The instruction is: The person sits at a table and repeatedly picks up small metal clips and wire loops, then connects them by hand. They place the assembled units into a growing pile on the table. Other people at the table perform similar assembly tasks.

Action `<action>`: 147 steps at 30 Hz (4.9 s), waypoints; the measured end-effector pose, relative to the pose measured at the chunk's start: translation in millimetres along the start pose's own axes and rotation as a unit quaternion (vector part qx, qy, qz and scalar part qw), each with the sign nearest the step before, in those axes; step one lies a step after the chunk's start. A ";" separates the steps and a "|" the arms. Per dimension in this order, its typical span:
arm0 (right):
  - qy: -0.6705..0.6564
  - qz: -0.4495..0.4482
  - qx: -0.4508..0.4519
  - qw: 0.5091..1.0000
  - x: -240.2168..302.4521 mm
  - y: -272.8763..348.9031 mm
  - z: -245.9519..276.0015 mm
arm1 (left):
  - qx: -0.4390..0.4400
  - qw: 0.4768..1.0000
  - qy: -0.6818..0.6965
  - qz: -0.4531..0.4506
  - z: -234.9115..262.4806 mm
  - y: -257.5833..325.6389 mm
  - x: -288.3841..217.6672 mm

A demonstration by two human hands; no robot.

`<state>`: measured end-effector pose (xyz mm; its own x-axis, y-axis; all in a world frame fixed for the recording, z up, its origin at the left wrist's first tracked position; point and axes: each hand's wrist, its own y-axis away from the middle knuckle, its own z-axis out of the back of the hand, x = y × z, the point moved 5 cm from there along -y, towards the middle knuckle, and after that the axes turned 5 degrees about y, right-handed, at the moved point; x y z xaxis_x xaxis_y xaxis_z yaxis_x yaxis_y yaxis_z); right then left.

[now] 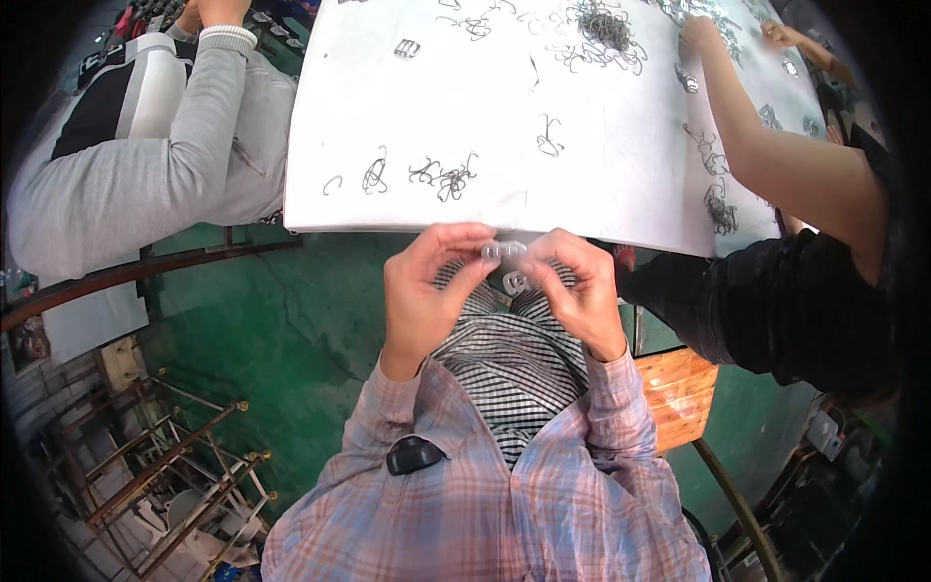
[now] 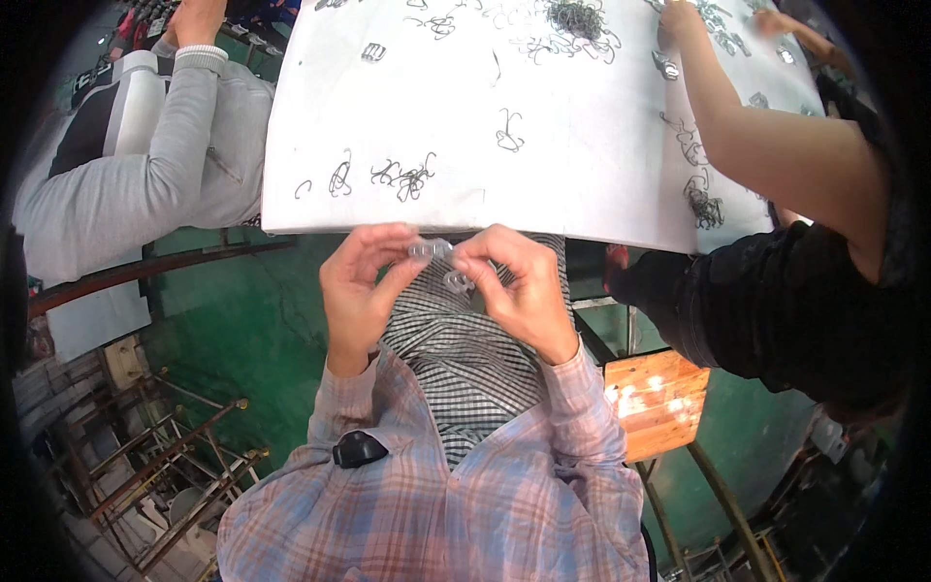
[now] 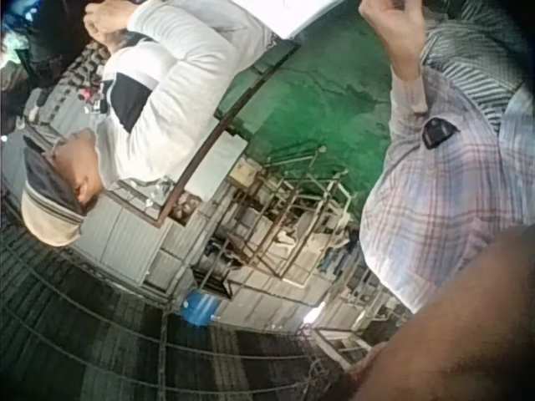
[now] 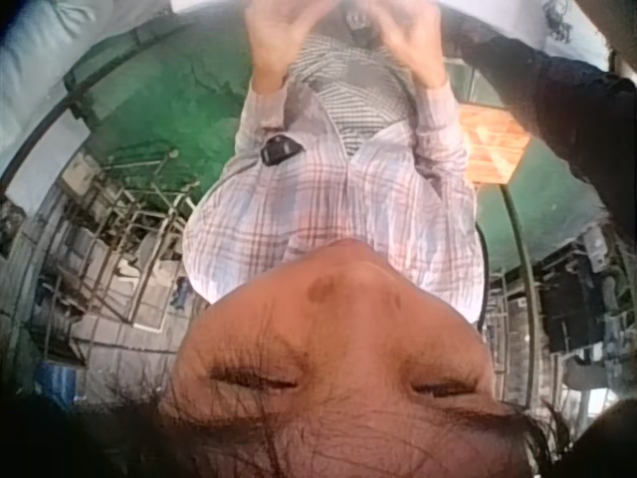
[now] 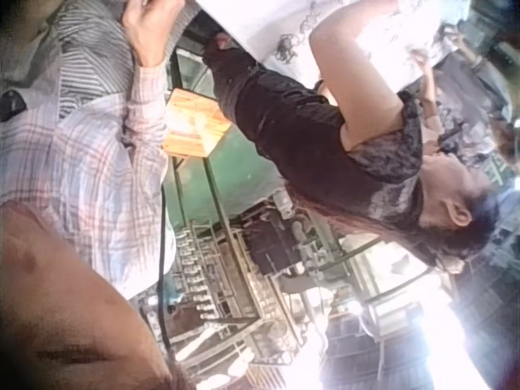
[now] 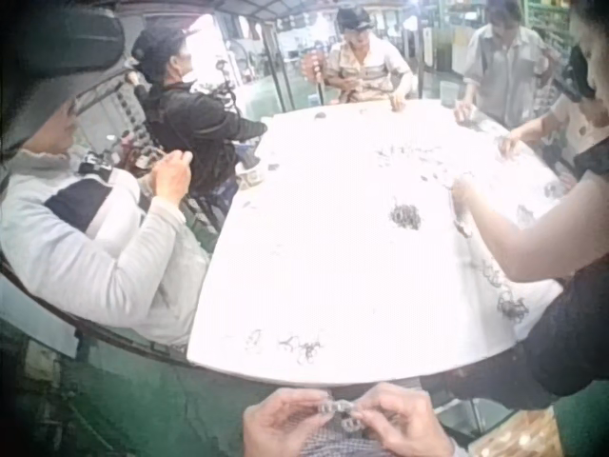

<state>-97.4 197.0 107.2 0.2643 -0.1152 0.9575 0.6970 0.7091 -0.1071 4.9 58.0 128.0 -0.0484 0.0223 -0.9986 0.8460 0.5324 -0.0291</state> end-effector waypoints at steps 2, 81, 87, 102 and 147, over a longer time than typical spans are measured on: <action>-0.066 0.023 0.072 0.995 -0.8 -0.1 1.4 | 0.011 1.000 -0.002 0.007 0.2 6.0 -5.2; -0.181 -0.030 -0.097 0.978 -30.9 15.8 -3.2 | 0.075 0.987 0.062 0.128 -14.6 13.3 51.2; -0.134 0.015 -0.100 0.986 -10.1 27.8 5.5 | 0.091 0.991 0.059 0.075 3.7 4.3 32.0; -0.079 0.088 -0.083 0.990 58.2 19.0 12.9 | -0.100 0.972 -0.199 -0.068 80.2 -28.0 35.6; -0.182 0.279 -0.091 0.939 181.9 -271.6 -67.7 | -0.285 0.879 -0.352 -0.150 236.0 -137.4 112.6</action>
<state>-193.5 -63.6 292.4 0.4003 0.5070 0.7633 0.6286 0.4542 -0.6313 8.6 -212.4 9.0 0.2866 -0.6136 -0.7358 0.4382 0.7669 -0.4689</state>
